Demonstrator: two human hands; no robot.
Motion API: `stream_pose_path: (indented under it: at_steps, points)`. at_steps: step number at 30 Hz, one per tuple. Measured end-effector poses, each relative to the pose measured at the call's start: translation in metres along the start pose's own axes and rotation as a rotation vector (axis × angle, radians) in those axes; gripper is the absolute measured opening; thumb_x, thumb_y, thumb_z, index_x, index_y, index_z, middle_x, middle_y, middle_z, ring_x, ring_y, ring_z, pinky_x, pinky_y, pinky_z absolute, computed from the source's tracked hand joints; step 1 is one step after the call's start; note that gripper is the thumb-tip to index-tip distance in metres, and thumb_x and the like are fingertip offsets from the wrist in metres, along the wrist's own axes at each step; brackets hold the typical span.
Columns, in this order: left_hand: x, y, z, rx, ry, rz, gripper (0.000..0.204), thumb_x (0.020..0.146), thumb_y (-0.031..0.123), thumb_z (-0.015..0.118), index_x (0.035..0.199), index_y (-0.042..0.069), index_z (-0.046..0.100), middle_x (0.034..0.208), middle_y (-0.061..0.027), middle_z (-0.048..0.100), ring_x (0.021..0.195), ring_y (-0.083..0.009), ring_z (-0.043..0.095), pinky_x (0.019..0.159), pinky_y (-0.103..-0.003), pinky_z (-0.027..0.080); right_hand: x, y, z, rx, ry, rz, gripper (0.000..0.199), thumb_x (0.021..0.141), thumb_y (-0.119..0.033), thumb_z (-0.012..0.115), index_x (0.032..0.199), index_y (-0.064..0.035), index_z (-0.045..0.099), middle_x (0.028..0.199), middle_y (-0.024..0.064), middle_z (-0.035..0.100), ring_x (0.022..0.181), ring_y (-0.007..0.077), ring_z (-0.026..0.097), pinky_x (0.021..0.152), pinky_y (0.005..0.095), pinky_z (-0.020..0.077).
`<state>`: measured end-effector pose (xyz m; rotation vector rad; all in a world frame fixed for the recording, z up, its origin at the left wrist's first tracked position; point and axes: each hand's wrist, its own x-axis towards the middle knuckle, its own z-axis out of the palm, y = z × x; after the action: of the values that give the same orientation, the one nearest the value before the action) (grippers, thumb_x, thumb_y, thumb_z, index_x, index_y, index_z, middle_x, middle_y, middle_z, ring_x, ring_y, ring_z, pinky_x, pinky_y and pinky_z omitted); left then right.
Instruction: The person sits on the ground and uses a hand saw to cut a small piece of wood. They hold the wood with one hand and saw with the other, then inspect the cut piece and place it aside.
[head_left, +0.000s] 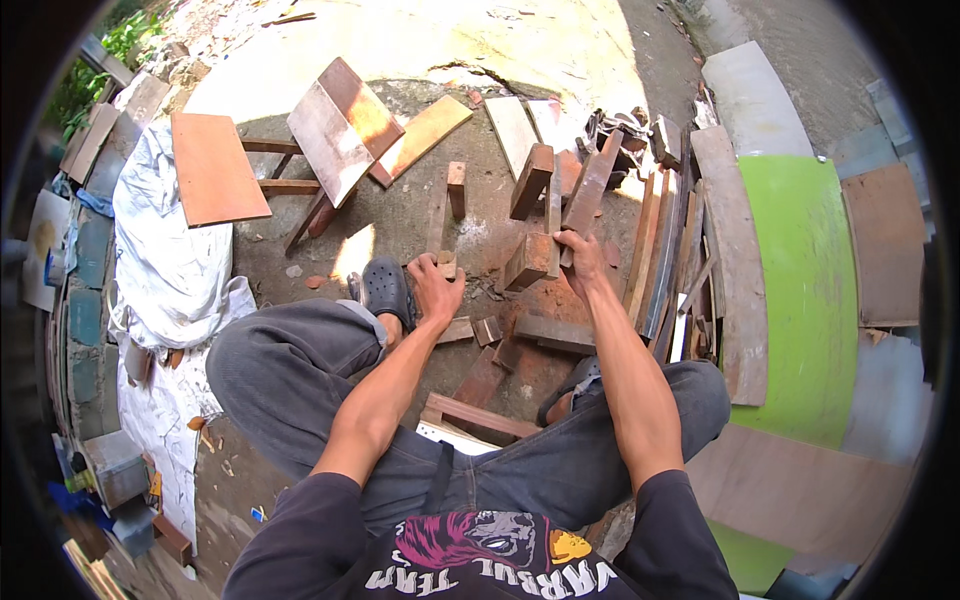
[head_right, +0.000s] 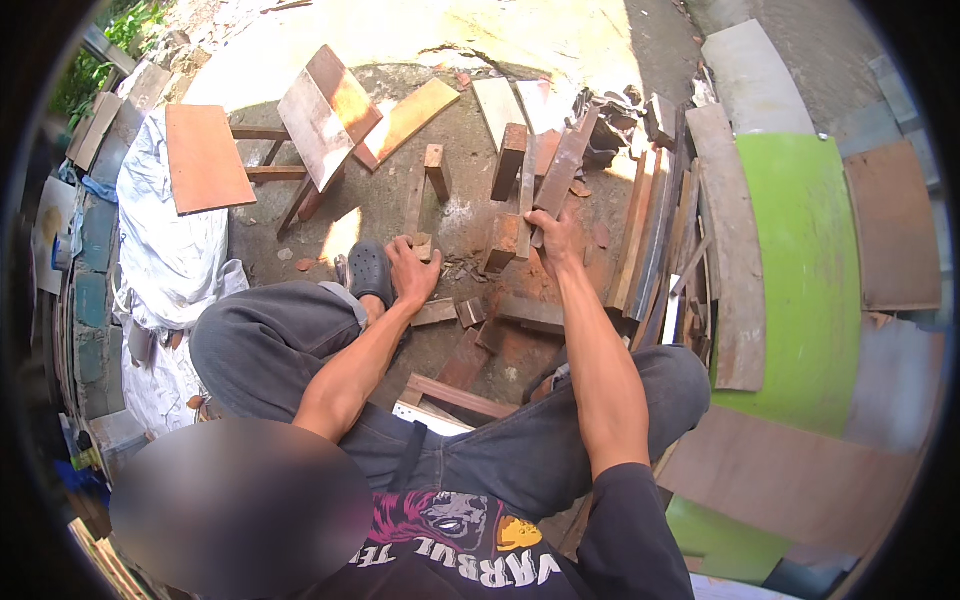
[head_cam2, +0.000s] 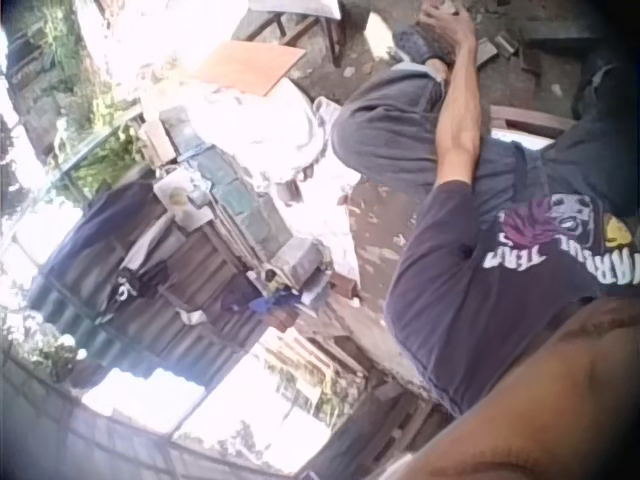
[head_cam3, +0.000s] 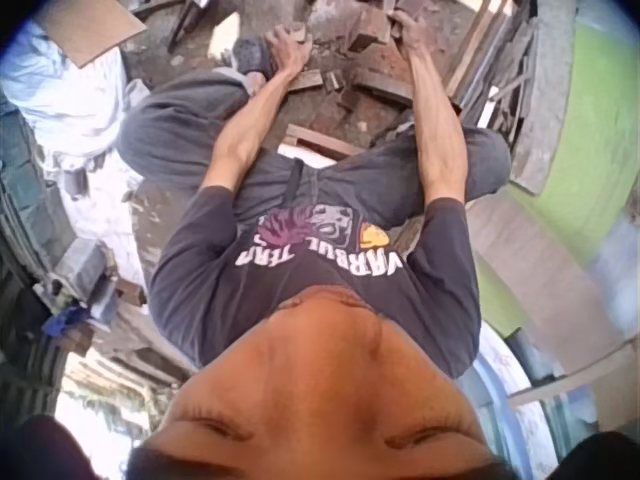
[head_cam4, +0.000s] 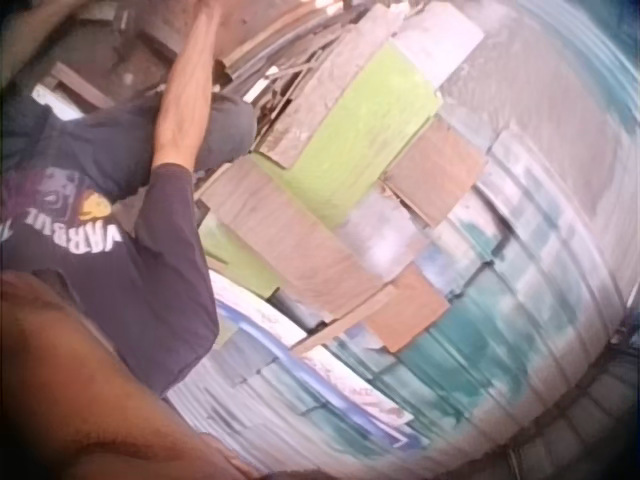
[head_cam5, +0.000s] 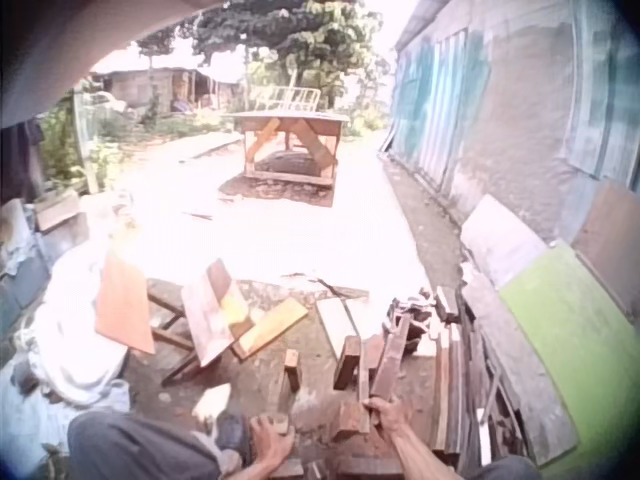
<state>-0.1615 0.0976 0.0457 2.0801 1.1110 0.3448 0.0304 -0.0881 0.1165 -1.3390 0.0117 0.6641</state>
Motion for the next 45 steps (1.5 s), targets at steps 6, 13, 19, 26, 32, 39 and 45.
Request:
stream_pose_path:
  at_steps: [6, 13, 19, 26, 32, 39, 45]
  points:
    - [-0.004, 0.012, -0.003, 0.022, -0.016, -0.009, 0.061, 0.08, 0.039, 0.079, 0.115, 0.007, 0.041, 0.118, -0.0196, 0.047, 0.104, -0.0446, 0.058, 0.086, -0.054, 0.048, -0.002, 0.068, -0.03, -0.087, 0.01, 0.355, 0.043, 0.081, -0.019, 0.071, 0.118, -0.002, 0.057, 0.1, 0.0066, 0.063, 0.089, 0.0215, 0.062, 0.084, 0.0367, 0.0513]
    - [0.018, 0.021, -0.015, -0.033, -0.164, -0.255, 0.091, 0.077, 0.059, 0.075, 0.137, 0.004, 0.033, 0.129, -0.0286, 0.057, 0.115, -0.0449, 0.06, 0.095, -0.051, 0.048, 0.007, 0.069, -0.043, -0.054, 0.115, 0.288, 0.031, 0.084, -0.02, 0.069, 0.108, -0.0039, 0.059, 0.092, 0.0055, 0.062, 0.081, 0.0212, 0.062, 0.077, 0.0379, 0.0531]
    - [0.046, 0.022, -0.019, -0.049, -0.243, -0.366, 0.091, 0.083, 0.076, 0.058, 0.123, -0.006, 0.063, 0.127, -0.0307, 0.063, 0.123, -0.0419, 0.059, 0.104, -0.045, 0.044, -0.001, 0.061, -0.037, -0.024, 0.142, 0.323, 0.026, 0.083, -0.017, 0.07, 0.104, -0.0046, 0.06, 0.088, 0.0035, 0.061, 0.073, 0.0171, 0.058, 0.067, 0.0328, 0.0499]
    - [0.069, -0.005, -0.01, -0.144, -0.22, -0.483, 0.074, 0.088, 0.065, 0.055, 0.115, -0.003, 0.069, 0.116, -0.0272, 0.069, 0.117, -0.0413, 0.062, 0.098, -0.047, 0.046, 0.008, 0.071, -0.05, -0.057, 0.113, 0.216, 0.03, 0.08, -0.014, 0.068, 0.108, -0.0035, 0.06, 0.09, 0.0036, 0.06, 0.076, 0.0161, 0.057, 0.067, 0.032, 0.0493]
    - [0.055, 0.016, -0.005, 0.021, -0.158, -0.408, 0.073, 0.087, 0.061, 0.055, 0.111, -0.007, 0.07, 0.112, -0.0316, 0.068, 0.111, -0.0438, 0.065, 0.096, -0.048, 0.047, 0.012, 0.065, -0.046, -0.051, 0.132, 0.137, 0.036, 0.081, -0.013, 0.069, 0.113, -0.0009, 0.058, 0.092, 0.0049, 0.061, 0.078, 0.0173, 0.06, 0.069, 0.0332, 0.0513]
    - [0.054, 0.047, 0.002, 0.034, -0.124, -0.36, 0.071, 0.09, 0.06, 0.053, 0.106, -0.006, 0.071, 0.108, -0.0301, 0.07, 0.107, -0.0445, 0.066, 0.093, -0.051, 0.048, 0.027, 0.051, -0.05, 0.081, 0.143, 0.043, 0.038, 0.082, -0.012, 0.069, 0.116, -0.0001, 0.058, 0.099, 0.0076, 0.064, 0.085, 0.0207, 0.065, 0.077, 0.0365, 0.0554]
    - [0.067, 0.052, 0.018, 0.013, -0.12, -0.326, 0.08, 0.09, 0.065, 0.053, 0.111, -0.01, 0.067, 0.112, -0.0327, 0.068, 0.11, -0.0458, 0.064, 0.096, -0.05, 0.048, 0.024, 0.063, -0.055, 0.058, 0.174, 0.087, 0.036, 0.082, -0.013, 0.069, 0.114, -0.001, 0.059, 0.098, 0.0064, 0.064, 0.085, 0.0207, 0.064, 0.078, 0.0376, 0.055]
